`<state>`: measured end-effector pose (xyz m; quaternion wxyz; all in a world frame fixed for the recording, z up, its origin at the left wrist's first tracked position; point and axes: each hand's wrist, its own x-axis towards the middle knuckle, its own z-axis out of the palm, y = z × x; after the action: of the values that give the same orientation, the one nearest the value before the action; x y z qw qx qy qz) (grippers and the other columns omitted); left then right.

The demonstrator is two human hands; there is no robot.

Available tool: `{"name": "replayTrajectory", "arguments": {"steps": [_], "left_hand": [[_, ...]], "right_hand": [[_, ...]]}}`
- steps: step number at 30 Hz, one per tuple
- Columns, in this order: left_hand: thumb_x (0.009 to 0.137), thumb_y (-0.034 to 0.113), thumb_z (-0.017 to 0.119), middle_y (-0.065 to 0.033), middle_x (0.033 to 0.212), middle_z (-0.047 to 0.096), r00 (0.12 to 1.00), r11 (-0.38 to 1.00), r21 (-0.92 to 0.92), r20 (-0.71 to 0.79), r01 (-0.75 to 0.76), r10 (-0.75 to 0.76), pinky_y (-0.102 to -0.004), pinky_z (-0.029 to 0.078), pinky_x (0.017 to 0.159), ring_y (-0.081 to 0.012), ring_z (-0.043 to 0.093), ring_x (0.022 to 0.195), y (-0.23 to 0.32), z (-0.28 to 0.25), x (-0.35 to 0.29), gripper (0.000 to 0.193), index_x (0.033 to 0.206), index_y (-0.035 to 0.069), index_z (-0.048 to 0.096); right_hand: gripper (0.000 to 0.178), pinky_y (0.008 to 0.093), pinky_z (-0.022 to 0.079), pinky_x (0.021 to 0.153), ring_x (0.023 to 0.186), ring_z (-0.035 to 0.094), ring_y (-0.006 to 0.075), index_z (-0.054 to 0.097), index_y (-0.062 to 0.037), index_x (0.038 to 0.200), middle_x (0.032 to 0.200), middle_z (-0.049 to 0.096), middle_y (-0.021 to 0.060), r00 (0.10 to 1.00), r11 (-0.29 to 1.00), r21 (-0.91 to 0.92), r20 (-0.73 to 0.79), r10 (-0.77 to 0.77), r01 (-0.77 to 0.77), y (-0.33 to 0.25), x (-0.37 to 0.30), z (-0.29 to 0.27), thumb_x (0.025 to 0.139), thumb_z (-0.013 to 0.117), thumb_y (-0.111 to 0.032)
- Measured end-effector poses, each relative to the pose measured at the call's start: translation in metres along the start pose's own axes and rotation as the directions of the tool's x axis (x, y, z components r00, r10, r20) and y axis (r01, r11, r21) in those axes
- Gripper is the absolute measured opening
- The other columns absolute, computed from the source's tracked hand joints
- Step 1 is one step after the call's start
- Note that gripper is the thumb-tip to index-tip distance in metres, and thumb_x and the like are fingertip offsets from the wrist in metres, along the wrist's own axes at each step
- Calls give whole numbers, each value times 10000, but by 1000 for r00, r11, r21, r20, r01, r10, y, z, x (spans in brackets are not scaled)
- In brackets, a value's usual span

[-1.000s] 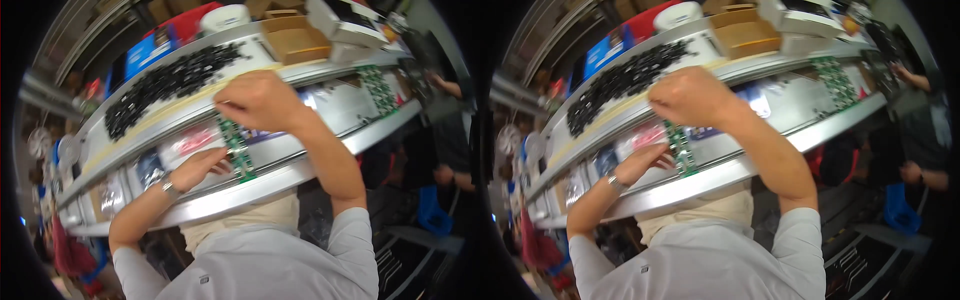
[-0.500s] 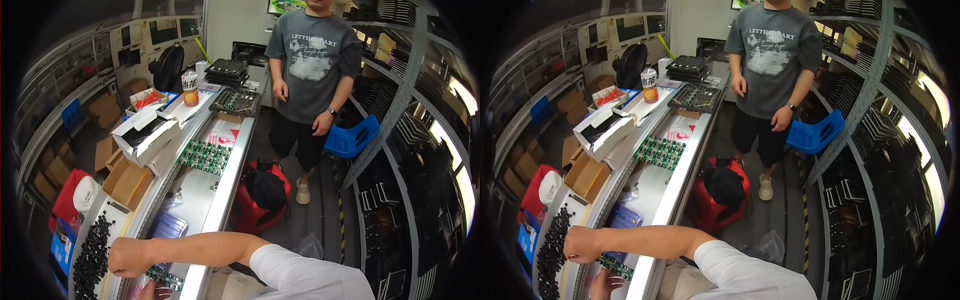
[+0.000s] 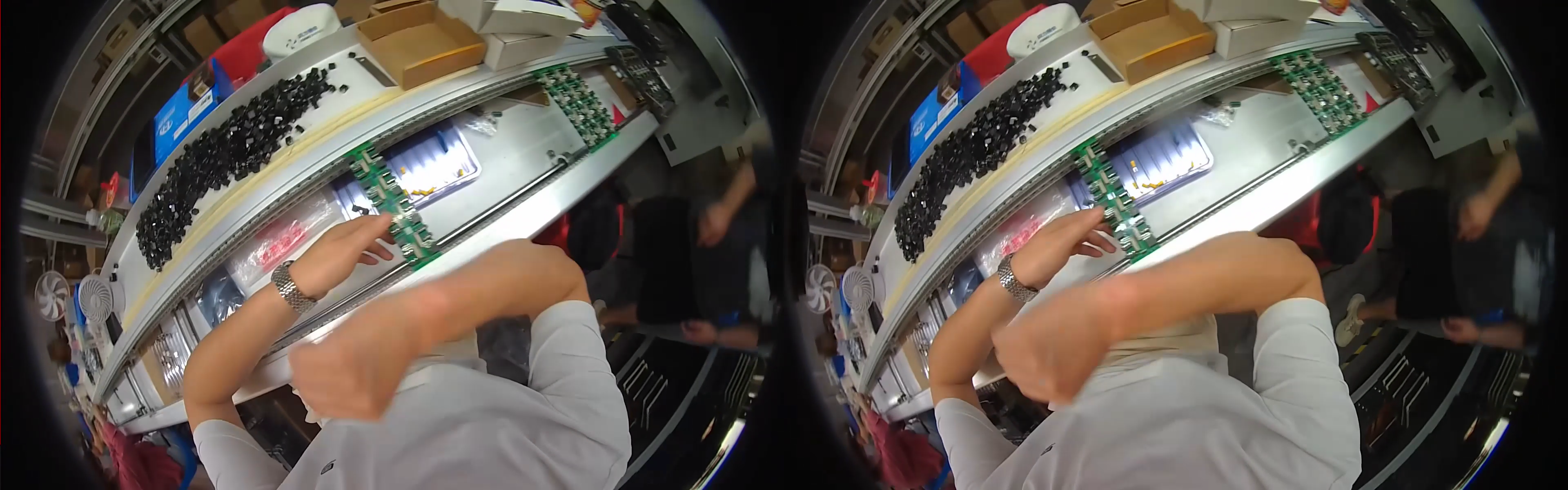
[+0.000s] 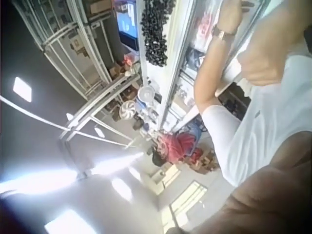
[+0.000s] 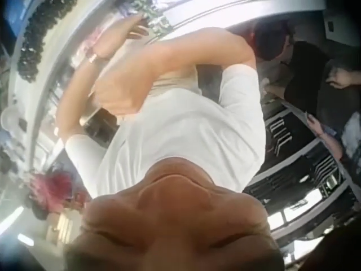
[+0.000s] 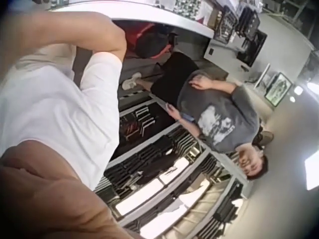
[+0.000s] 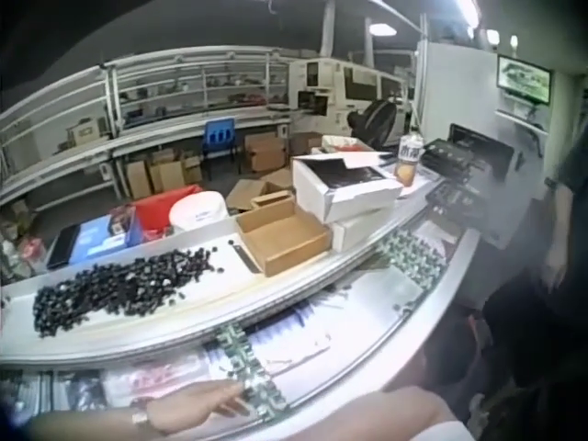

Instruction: The person assembles circuit boards along an assembly line by placing a circuit board on the rail, inserting small electronic components into it by hand, and sliding the assembled board down the track.

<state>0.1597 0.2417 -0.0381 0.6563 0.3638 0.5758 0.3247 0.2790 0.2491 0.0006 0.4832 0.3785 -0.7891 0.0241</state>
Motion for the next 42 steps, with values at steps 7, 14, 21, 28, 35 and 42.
{"name": "replayTrajectory", "arguments": {"steps": [7,14,21,28,35,42], "left_hand": [[1037,520,533,-120,1143,686,998,996,84,56,19,-24,-315,525,900,-209,677,1013,1,10,19,588,1269,-6,655],[1059,440,532,-113,1043,700,999,999,-25,37,36,-35,-294,541,803,-212,715,894,3,16,24,473,1168,0,665],[1063,448,513,-124,1030,695,993,999,-1,109,43,-43,-301,551,743,-214,716,859,17,35,58,466,1099,4,650],[1057,406,538,-136,1070,701,995,999,46,93,28,-32,-308,554,773,-214,709,908,23,27,37,515,1279,-53,615],[1025,369,629,-89,1157,731,985,849,500,64,-169,159,-330,532,891,-180,671,1020,26,-49,-106,414,1284,51,686],[942,189,677,-89,915,719,739,652,681,-241,-334,630,-354,548,771,-233,676,809,-67,-110,-154,159,1006,52,724]], "right_hand": [[121,362,369,594,597,454,197,617,-130,706,672,576,52,1000,998,62,11,25,-25,-50,-8,3,789,631,-43],[163,381,501,753,774,626,287,728,-90,1075,921,699,66,872,891,116,294,392,-440,-109,-49,-54,944,682,-174],[118,289,466,575,611,594,195,680,-114,773,835,725,16,301,174,-422,-256,918,-890,-154,-105,-251,780,756,-24],[483,261,446,503,606,620,197,606,-2,1332,992,731,174,-564,-655,211,-727,391,-726,-218,-204,-626,976,659,-324],[492,275,445,540,650,615,209,596,-12,1346,1024,720,172,-542,-612,255,296,786,-749,198,-267,-87,980,647,-336],[502,291,444,582,702,611,222,584,-23,1362,1061,707,171,201,-358,392,861,468,-847,249,73,400,983,633,-350]]}}
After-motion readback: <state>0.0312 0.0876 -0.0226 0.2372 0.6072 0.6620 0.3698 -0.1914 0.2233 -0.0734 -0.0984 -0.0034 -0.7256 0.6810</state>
